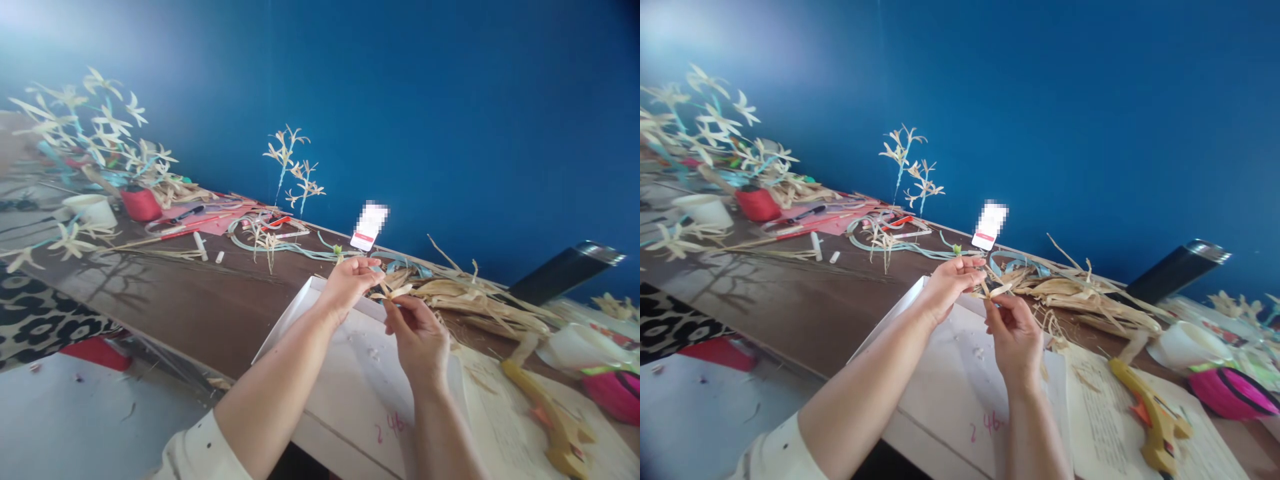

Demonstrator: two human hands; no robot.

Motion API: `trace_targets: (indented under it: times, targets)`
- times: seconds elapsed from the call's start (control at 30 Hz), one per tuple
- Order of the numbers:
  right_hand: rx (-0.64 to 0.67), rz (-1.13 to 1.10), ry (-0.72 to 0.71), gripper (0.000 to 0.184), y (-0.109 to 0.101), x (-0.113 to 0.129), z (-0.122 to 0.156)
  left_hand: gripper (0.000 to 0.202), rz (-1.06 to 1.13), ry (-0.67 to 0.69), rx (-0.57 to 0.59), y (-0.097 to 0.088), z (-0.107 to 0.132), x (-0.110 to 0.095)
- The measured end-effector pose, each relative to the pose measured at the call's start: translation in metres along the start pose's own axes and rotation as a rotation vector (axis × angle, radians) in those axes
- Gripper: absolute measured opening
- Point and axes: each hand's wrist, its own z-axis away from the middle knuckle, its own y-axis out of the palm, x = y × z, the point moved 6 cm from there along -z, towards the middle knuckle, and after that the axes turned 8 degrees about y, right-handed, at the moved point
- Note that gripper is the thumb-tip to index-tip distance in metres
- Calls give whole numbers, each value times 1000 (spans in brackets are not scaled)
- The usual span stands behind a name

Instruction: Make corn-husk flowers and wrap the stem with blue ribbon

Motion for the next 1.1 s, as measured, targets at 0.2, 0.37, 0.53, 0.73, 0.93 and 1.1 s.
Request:
trace_targets:
  times: [0.2,0.37,0.53,0.73,0.93,1.1]
  targets:
    - [-27,-24,3,15,-2,-1,-1,32,8,4,-7,0,0,0]
    - [-33,-17,5,16,-2,-1,-1,31,31,-17,-21,0,-1,1]
    - [-38,-32,7,16,-1,0,0,29,52,-39,-45,0,0,1]
    - [-33,-24,-10,16,-1,0,-1,28,39,-26,-55,0,1,0]
    - [-20,-11,25,18,0,-2,0,27,45,-43,-66,0,2,-1]
    - [-7,-47,96,22,2,-4,0,26,50,-32,-59,1,1,-2]
